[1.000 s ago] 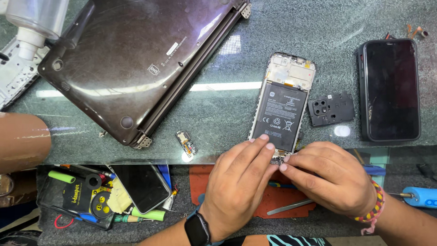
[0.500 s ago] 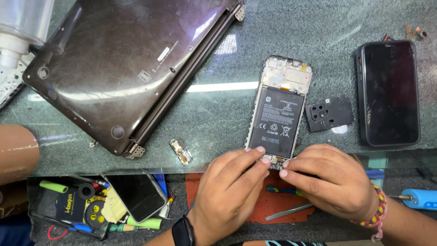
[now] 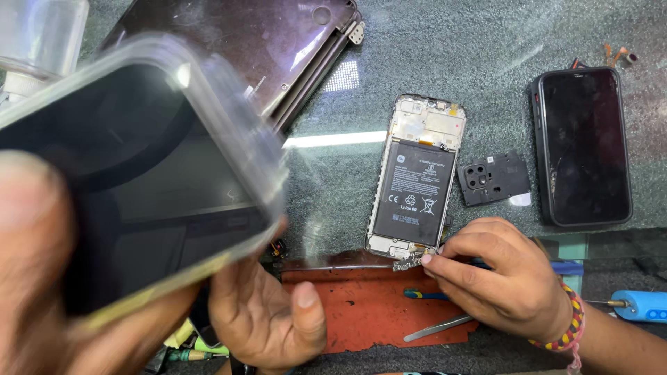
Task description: The person cleans a small electronic component with a toothbrush and tweezers, then places it into a disassembled smartphone chassis. They use tweezers to align and press the component into position near the battery area.
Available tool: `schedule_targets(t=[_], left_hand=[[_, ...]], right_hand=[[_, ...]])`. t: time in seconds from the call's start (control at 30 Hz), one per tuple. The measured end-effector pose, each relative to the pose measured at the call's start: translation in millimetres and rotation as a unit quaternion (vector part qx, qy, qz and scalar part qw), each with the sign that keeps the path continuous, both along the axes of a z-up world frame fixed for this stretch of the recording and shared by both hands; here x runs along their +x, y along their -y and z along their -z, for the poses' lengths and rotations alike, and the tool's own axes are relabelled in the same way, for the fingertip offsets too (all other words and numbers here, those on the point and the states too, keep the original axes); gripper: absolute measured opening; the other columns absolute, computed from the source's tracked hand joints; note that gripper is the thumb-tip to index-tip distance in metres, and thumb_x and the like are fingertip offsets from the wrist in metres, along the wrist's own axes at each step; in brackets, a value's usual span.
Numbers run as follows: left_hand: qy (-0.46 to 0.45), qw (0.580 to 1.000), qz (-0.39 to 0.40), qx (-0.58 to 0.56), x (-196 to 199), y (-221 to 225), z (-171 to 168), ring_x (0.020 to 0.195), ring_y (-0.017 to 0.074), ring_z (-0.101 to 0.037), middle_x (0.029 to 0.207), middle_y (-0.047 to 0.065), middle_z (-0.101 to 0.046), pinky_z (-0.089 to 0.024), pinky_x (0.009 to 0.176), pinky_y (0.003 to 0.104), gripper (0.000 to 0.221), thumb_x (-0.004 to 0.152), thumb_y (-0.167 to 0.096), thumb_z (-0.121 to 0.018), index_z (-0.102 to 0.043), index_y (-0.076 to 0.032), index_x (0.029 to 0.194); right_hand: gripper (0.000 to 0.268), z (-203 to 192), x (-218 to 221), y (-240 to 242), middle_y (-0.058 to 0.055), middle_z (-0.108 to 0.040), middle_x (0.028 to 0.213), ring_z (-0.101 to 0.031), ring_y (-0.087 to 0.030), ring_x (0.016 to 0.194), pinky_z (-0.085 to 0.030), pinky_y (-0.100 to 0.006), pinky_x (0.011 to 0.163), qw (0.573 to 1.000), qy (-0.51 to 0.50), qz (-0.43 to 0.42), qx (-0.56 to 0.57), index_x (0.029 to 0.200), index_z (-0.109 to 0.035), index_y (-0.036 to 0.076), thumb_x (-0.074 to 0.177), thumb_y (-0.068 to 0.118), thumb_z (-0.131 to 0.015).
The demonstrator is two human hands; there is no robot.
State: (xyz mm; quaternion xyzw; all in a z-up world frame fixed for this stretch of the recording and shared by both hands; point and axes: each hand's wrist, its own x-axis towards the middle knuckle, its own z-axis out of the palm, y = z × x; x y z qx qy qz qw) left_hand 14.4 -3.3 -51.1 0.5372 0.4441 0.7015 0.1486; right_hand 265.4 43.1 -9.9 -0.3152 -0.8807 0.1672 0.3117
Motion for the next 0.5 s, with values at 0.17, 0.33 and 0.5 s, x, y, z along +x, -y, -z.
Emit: schedule_targets(t=[0.17, 0.33, 0.5], left_hand=[[0.027, 0.998, 0.05, -0.039, -2.8, 0.5, -2.0, 0.156, 0.0304, -0.037, 0.166, 0.025, -0.038, -0.019, 0.131, 0.046, 0.076, 0.103, -0.02, -0.058, -0.017, -0.002, 0.165], [0.034, 0.997, 0.04, -0.062, -22.8, -7.1, -10.1, 0.162, 0.0245, -0.013, 0.175, 0.017, -0.007, -0.014, 0.133, 0.041, 0.091, 0.111, -0.018, -0.059, 0.013, -0.008, 0.166], [0.027, 0.995, -0.092, 0.028, -58.1, -16.3, -13.1, 0.161, 0.0249, -0.002, 0.174, 0.016, 0.008, -0.008, 0.136, 0.043, 0.098, 0.108, -0.013, -0.061, 0.022, -0.012, 0.16]], right_hand=[[0.029, -1.4, -0.5, -1.8, -0.004, -0.066, 0.096, -0.065, -0.024, 0.087, -0.053, -0.037, 0.076, 1.0, 0.001, -0.012, 0.001, 0.104, -0.074, 0.007, 0.076, 0.007, -0.083], [0.029, -2.8, 0.7, -0.7, -0.005, -0.066, 0.097, -0.065, -0.025, 0.088, -0.053, -0.038, 0.077, 1.0, -0.006, -0.011, 0.0, 0.105, -0.074, 0.006, 0.078, 0.008, -0.082], [0.026, -3.2, 0.6, -0.5, -0.005, -0.066, 0.098, -0.065, -0.025, 0.09, -0.053, -0.038, 0.078, 1.0, -0.013, -0.004, -0.001, 0.103, -0.072, 0.007, 0.079, 0.009, -0.083]])
